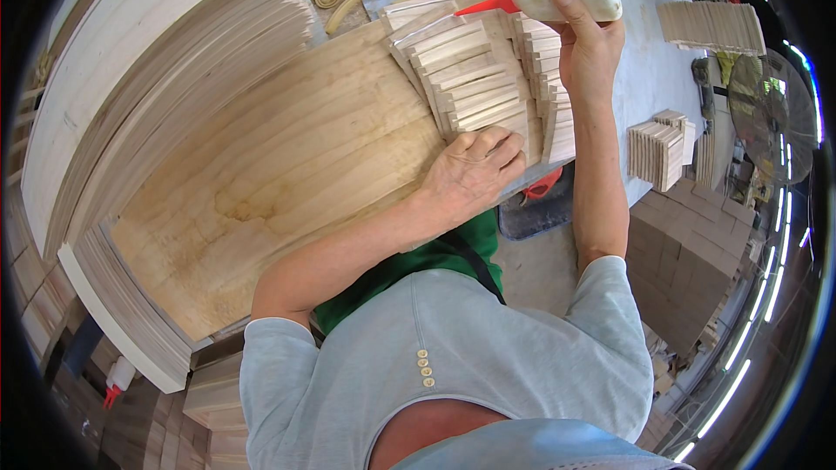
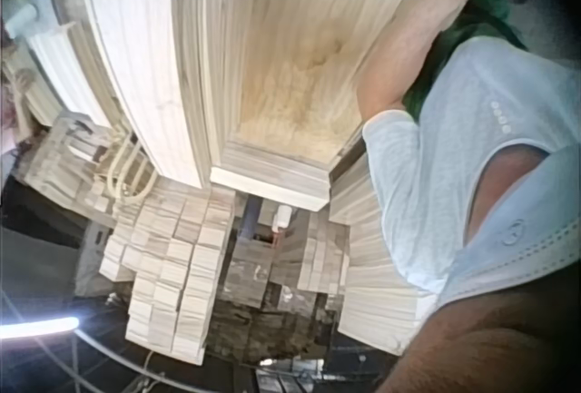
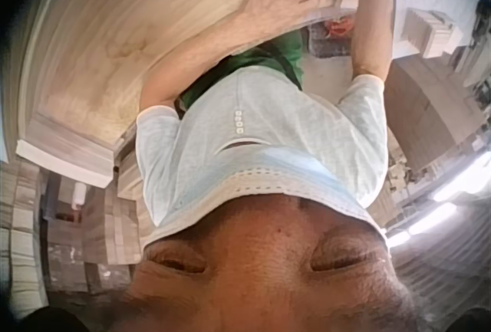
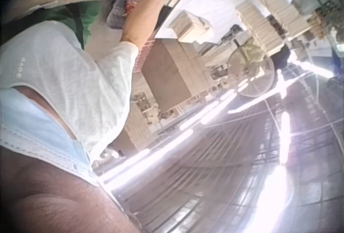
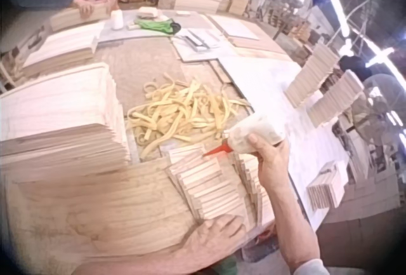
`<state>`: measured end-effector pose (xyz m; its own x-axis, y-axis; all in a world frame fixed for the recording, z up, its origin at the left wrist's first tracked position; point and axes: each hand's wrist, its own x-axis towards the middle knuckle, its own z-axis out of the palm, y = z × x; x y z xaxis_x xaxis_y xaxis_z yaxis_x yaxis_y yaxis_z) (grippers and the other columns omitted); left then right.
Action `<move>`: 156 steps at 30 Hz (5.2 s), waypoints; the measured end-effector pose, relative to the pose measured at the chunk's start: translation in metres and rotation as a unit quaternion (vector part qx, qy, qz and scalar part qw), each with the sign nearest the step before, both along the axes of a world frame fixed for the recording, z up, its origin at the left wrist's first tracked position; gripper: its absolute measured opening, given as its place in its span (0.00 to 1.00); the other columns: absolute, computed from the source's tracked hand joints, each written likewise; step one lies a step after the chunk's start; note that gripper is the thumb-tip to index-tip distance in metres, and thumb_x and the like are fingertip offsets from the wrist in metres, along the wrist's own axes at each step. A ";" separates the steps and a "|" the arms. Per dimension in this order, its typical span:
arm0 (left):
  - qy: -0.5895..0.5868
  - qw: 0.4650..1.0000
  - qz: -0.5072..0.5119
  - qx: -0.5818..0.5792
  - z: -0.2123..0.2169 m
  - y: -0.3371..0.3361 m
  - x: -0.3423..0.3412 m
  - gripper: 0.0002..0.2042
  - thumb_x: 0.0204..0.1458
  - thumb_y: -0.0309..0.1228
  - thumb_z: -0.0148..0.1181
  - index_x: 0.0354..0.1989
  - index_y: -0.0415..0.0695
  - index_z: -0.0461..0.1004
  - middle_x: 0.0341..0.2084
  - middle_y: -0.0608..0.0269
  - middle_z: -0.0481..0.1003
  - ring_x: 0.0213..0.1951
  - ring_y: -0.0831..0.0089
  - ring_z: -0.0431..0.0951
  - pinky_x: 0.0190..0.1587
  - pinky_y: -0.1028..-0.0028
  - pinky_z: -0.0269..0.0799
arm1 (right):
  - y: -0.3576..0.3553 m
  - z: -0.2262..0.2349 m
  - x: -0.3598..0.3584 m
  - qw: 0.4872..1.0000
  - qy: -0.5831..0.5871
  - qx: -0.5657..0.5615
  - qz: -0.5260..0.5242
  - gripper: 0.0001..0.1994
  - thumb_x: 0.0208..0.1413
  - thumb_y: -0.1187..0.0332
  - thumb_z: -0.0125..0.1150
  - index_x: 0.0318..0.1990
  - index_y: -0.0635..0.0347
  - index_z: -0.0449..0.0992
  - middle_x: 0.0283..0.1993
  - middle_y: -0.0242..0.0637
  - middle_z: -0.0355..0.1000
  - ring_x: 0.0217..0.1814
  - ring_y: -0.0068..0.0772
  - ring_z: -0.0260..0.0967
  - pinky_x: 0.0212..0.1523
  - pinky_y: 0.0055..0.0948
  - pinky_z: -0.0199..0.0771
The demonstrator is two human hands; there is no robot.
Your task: Assembling and gluing small wooden components to form boxes in a workshop setting.
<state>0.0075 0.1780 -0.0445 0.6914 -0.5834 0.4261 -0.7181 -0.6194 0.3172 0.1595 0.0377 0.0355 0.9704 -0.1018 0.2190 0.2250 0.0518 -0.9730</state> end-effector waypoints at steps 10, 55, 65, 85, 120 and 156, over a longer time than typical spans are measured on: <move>-0.007 1.000 0.006 0.015 0.001 0.001 0.000 0.21 0.38 0.42 0.60 0.44 0.55 0.71 0.52 0.75 0.64 0.58 0.73 0.58 0.53 0.69 0.53 | 0.005 -0.015 -0.004 0.999 0.032 0.026 0.021 0.16 0.52 0.74 0.66 0.48 0.67 0.73 0.43 0.40 0.75 0.43 0.33 0.76 0.43 0.35 0.81; 0.000 1.000 0.003 0.016 0.004 0.001 0.000 0.22 0.39 0.41 0.60 0.46 0.55 0.70 0.52 0.75 0.65 0.58 0.73 0.59 0.52 0.68 0.53 | -0.009 0.000 -0.047 0.999 0.008 0.040 -0.024 0.17 0.52 0.78 0.63 0.51 0.67 0.71 0.46 0.40 0.74 0.47 0.35 0.75 0.47 0.38 0.79; 0.006 1.000 0.001 -0.015 0.003 0.001 0.001 0.22 0.39 0.39 0.62 0.46 0.54 0.70 0.52 0.74 0.65 0.57 0.72 0.61 0.52 0.67 0.55 | -0.020 0.017 -0.056 0.996 0.003 0.078 -0.039 0.18 0.51 0.79 0.64 0.49 0.67 0.69 0.44 0.42 0.74 0.45 0.35 0.76 0.44 0.38 0.81; 0.013 1.000 -0.011 0.006 0.007 0.004 0.002 0.23 0.38 0.40 0.63 0.47 0.54 0.70 0.52 0.74 0.65 0.57 0.72 0.60 0.52 0.67 0.55 | 0.011 -0.004 -0.081 0.993 0.045 0.109 -0.007 0.17 0.50 0.80 0.65 0.48 0.66 0.70 0.43 0.40 0.75 0.45 0.32 0.75 0.43 0.32 0.79; 0.009 1.000 -0.005 -0.002 0.002 0.002 0.001 0.25 0.34 0.40 0.65 0.47 0.55 0.70 0.53 0.74 0.65 0.57 0.71 0.59 0.52 0.67 0.54 | 0.005 0.002 -0.096 0.995 0.060 0.082 -0.012 0.22 0.47 0.79 0.68 0.50 0.65 0.69 0.45 0.40 0.74 0.48 0.30 0.74 0.49 0.29 0.76; 0.000 0.996 0.072 0.048 0.028 -0.024 -0.033 0.20 0.46 0.29 0.52 0.48 0.34 0.72 0.55 0.52 0.67 0.61 0.55 0.63 0.62 0.59 0.59 | -0.027 -0.006 -0.106 0.992 0.069 0.109 0.010 0.18 0.54 0.75 0.61 0.52 0.66 0.69 0.47 0.41 0.74 0.48 0.38 0.75 0.47 0.45 0.81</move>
